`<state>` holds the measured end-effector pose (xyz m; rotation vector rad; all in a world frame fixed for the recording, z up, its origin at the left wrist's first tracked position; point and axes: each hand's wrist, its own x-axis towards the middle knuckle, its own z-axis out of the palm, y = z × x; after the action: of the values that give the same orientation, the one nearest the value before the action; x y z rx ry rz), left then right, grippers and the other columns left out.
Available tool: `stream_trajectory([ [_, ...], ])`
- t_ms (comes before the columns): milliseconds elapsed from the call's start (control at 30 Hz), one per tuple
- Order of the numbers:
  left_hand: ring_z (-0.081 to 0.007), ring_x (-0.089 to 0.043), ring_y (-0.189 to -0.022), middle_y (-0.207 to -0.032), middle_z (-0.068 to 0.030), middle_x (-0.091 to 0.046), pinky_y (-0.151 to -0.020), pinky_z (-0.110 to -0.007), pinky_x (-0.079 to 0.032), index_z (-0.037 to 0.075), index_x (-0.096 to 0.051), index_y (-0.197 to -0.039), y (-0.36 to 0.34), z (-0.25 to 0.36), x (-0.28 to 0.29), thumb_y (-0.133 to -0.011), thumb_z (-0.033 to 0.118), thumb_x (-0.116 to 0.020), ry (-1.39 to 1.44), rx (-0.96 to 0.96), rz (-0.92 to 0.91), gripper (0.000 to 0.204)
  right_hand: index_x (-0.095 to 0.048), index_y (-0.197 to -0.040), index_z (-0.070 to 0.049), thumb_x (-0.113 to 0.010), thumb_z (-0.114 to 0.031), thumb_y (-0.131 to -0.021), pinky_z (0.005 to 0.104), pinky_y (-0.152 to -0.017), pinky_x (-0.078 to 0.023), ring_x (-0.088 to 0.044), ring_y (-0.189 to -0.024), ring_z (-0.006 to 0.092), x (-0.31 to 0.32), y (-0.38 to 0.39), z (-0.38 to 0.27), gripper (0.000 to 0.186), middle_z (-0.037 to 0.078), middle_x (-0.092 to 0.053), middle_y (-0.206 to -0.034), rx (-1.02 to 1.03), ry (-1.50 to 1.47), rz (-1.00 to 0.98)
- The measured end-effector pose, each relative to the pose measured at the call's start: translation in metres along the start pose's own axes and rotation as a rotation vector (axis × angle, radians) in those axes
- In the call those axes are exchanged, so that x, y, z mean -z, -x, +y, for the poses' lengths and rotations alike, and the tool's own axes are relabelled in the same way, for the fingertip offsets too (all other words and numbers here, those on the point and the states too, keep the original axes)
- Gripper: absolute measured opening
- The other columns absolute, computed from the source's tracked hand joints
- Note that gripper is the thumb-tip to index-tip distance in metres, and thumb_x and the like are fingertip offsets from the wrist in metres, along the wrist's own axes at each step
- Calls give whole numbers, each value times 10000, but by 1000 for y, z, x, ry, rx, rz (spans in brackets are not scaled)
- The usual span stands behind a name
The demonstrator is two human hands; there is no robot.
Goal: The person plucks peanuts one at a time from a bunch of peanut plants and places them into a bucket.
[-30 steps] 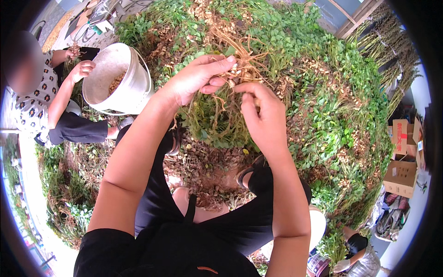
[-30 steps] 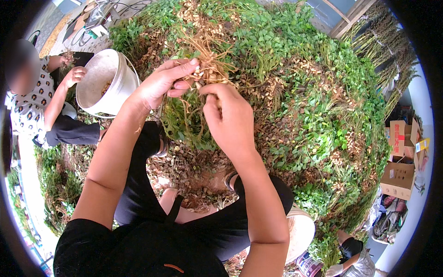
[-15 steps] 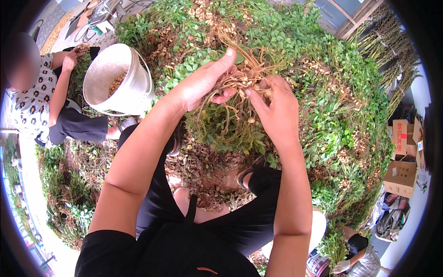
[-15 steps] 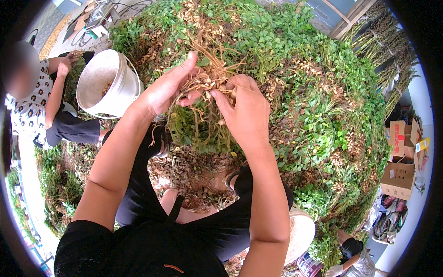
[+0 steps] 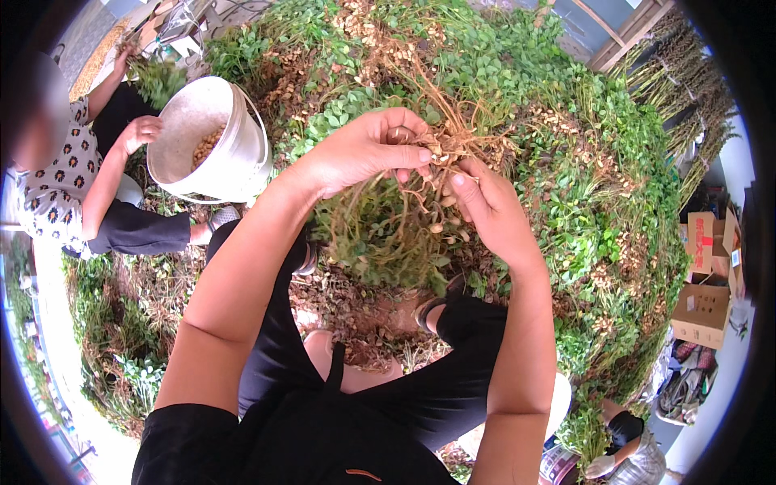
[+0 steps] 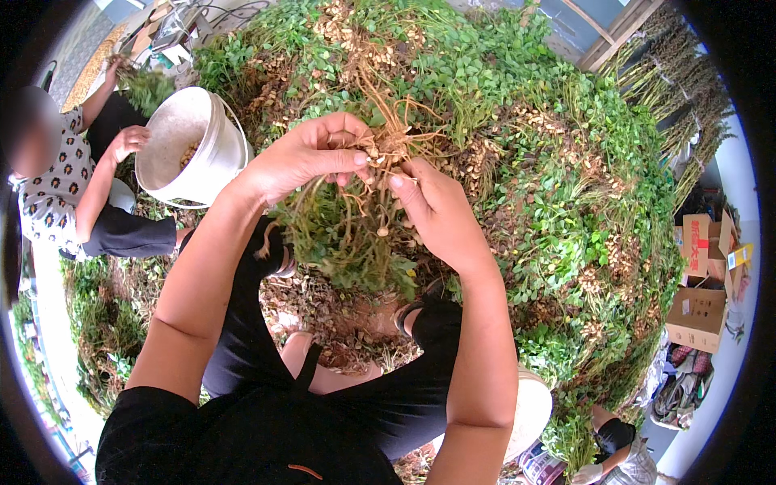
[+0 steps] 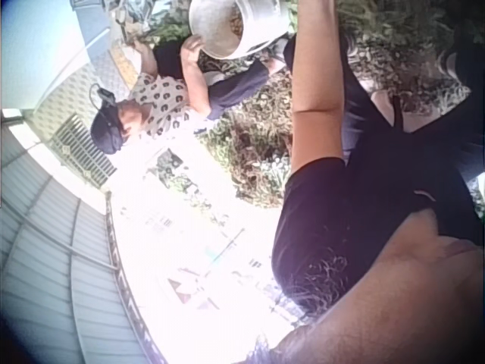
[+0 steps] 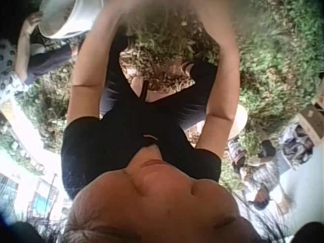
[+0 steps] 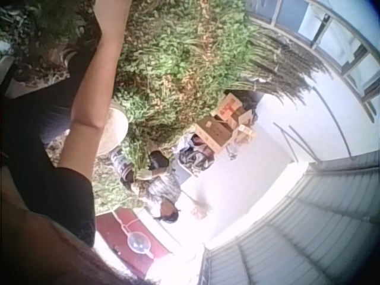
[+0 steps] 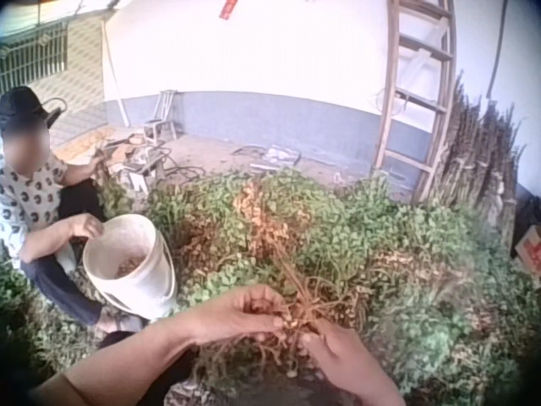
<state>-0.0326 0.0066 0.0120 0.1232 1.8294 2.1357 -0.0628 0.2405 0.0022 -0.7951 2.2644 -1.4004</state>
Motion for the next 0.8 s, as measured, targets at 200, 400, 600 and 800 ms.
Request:
stream_trajectory([
  [200, -106, -658, -866, -902, -18, -674, -700, -249, -489, 101, -514, -1082, -6, -14, 7, -953, 147, -675, 61, -198, -30, 211, -554, -950, -46, -488, -354, -1051, 214, -474, -289, -357, -529, 48, 0, 4, -11, 330, -47, -416, -643, -73, -464, -54],
  [400, -107, -652, -851, -880, -32, -672, -695, -246, -498, 99, -478, -1056, -12, -18, 18, -955, 71, -654, 31, -239, 258, 205, -467, -826, -96, -598, -512, -955, 197, -385, -218, -305, -463, 28, 10, 9, -24, 455, -44, -415, -659, 27, -859, 81],
  [600, -112, -628, -732, -827, -55, -639, -645, -230, -507, 80, -410, -971, -11, -24, 6, -927, 2, -662, 45, -304, 330, 268, -615, -1020, -69, -515, -309, -1034, 196, -458, -276, -357, -514, 29, 9, -2, -15, 260, -21, -553, -786, 88, -857, 97],
  [800, -120, -636, -765, -874, -73, -633, -683, -275, -506, 62, -407, -1031, -14, -26, -8, -910, 29, -692, -147, -241, 332, 311, -648, -1175, -47, -513, -104, -1017, 200, -573, -365, -458, -656, 29, -16, -7, -15, 215, -22, -599, -896, 106, -417, 211],
])
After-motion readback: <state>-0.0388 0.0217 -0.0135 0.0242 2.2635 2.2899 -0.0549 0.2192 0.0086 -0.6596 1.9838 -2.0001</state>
